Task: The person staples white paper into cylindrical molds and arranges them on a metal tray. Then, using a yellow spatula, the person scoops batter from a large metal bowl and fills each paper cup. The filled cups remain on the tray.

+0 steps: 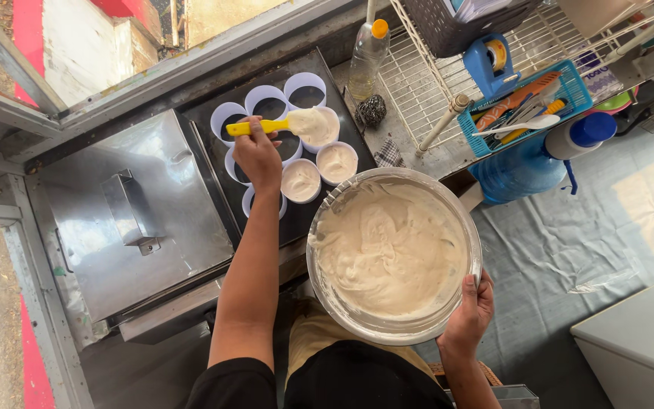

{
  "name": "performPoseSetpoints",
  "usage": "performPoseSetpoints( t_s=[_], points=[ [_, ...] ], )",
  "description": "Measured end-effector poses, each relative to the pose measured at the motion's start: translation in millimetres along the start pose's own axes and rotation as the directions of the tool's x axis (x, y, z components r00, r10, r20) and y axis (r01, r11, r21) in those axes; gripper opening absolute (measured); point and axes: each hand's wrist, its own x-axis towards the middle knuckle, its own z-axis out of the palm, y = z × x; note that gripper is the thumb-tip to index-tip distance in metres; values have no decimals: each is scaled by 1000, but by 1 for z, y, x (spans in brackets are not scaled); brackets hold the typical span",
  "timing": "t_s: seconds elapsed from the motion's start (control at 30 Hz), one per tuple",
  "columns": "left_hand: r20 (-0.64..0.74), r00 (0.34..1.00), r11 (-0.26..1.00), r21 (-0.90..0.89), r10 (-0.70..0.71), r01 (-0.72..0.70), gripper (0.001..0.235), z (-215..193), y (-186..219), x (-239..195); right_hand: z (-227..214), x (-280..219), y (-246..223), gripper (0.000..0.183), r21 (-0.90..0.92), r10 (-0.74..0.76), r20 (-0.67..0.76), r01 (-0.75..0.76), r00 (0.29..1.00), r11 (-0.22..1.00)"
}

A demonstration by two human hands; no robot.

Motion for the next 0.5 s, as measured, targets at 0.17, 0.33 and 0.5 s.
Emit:
performPoseSetpoints(
  t_s=[0.17, 0.33, 0.5],
  points=[
    [46, 999, 998, 61, -6, 3, 31, -13, -10, -6, 4, 0, -2, 14, -46, 20, -17, -21, 1000, 999],
    [-8, 978, 920, -342, -208, 193, 34, -23, -29, -7, 3, -1, -7, 14, -17, 10, 14, -9, 1000, 1000],
    [219, 870, 683, -547, -441, 484, 31, -69, -27, -41, 5, 3, -8, 15, -19, 26, 5, -26, 1000, 999]
  ],
)
